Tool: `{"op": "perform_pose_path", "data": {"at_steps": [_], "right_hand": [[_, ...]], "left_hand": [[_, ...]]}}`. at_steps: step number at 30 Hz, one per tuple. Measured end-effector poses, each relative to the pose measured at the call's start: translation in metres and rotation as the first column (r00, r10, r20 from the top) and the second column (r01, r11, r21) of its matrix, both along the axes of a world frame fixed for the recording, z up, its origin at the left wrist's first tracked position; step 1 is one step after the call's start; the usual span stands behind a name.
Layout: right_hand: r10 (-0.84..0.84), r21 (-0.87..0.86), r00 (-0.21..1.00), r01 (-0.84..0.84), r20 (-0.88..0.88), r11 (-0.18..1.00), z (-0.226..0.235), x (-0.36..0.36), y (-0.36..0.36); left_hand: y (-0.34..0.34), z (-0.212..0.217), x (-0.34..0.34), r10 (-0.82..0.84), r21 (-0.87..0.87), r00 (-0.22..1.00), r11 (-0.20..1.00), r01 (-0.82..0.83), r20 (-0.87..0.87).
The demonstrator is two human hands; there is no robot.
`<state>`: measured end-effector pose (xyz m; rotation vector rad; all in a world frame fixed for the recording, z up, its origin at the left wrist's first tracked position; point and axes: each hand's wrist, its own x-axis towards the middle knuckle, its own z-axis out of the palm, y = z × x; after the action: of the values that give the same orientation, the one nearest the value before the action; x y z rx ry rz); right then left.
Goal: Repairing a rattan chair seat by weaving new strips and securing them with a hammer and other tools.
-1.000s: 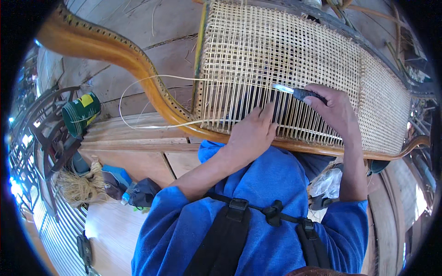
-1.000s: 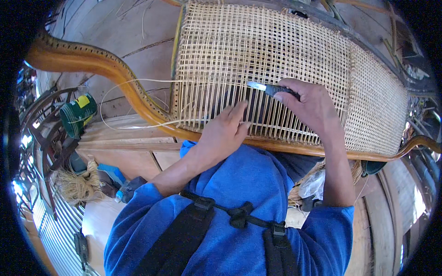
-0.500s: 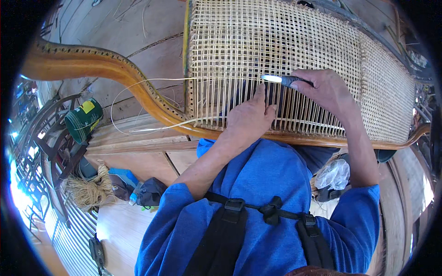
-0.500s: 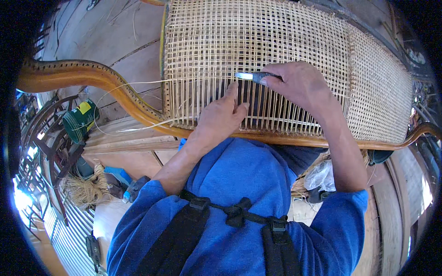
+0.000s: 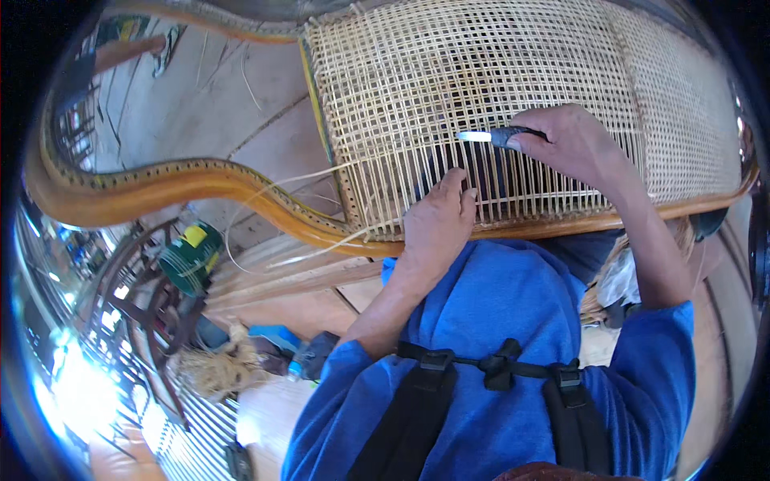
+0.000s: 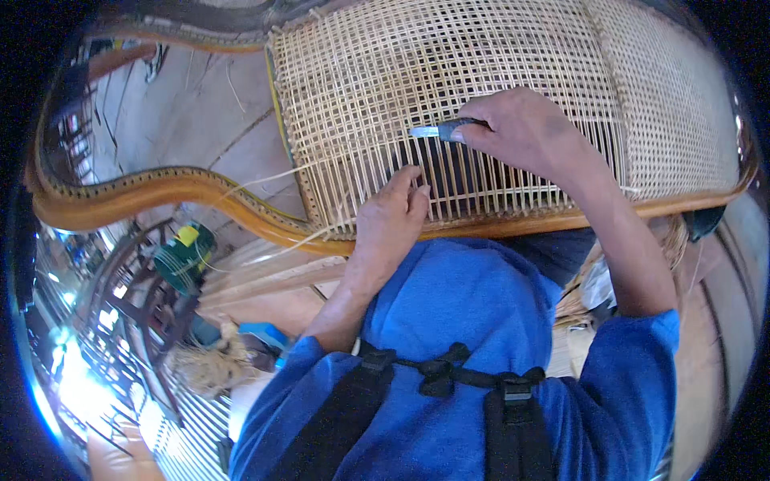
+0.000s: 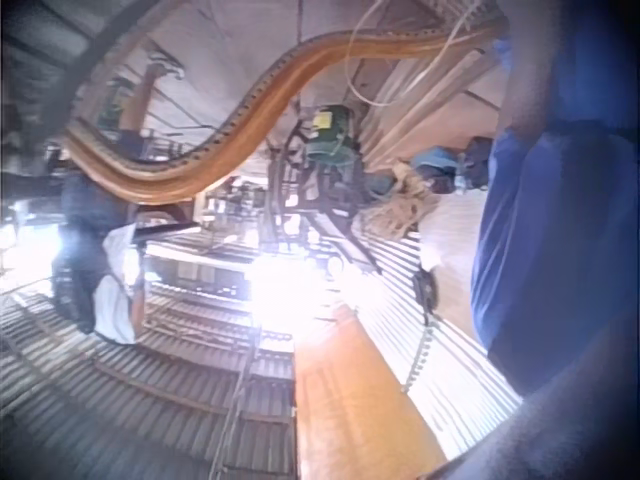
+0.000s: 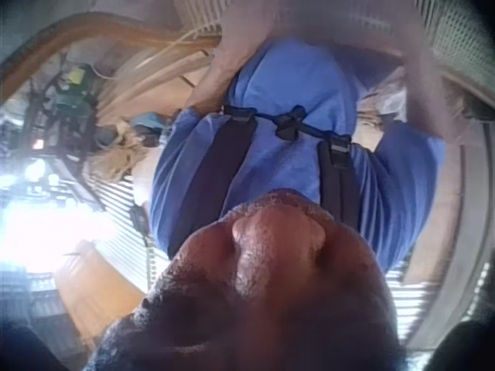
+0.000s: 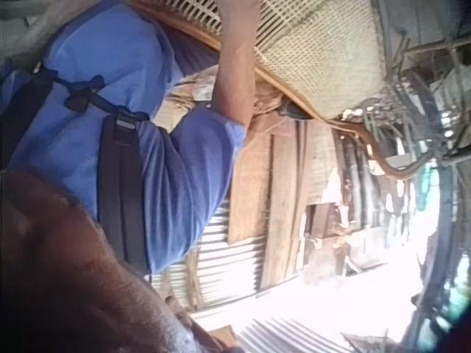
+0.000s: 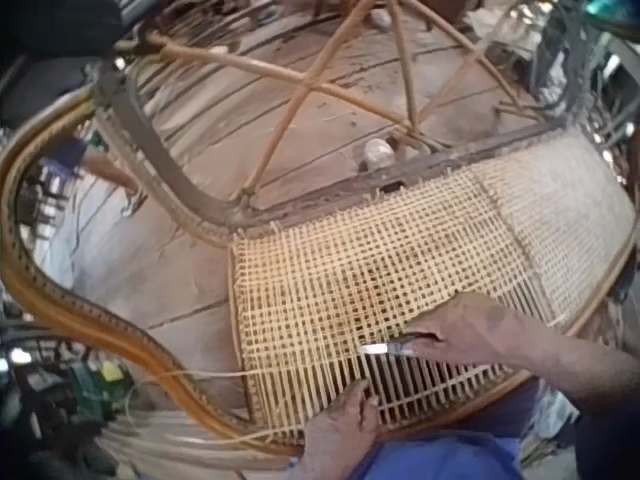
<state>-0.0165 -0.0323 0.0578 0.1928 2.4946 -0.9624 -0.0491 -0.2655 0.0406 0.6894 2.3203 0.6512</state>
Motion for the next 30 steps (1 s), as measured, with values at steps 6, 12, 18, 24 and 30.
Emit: {"op": "perform_pose_path", "data": {"at_steps": [6,12,18,24,30], "right_hand": [[-0.208,-0.062,0.976,0.204,-0.058,0.977,0.002,0.017,-0.035],[-0.154,-0.098,0.984,0.162,0.086,0.982,0.024,0.018,-0.017],[0.049,-0.1,0.989,-0.035,0.136,0.994,0.029,-0.015,-0.015],[0.271,-0.095,0.938,-0.256,0.215,0.962,0.043,-0.03,-0.02],[0.109,-0.083,0.983,-0.097,0.146,0.992,0.041,-0.034,-0.023]], "left_hand": [[0.017,-0.009,-0.011,-0.015,-0.188,0.997,0.982,0.001,-0.071],[-0.001,0.02,-0.01,-0.142,-0.083,0.99,0.986,0.142,0.006],[-0.027,0.033,-0.002,-0.364,0.185,0.931,0.916,0.357,0.008],[-0.038,0.027,0.001,-0.312,0.233,0.95,0.925,0.3,0.015],[-0.038,0.024,-0.005,-0.333,0.265,0.942,0.913,0.311,0.043]]}}
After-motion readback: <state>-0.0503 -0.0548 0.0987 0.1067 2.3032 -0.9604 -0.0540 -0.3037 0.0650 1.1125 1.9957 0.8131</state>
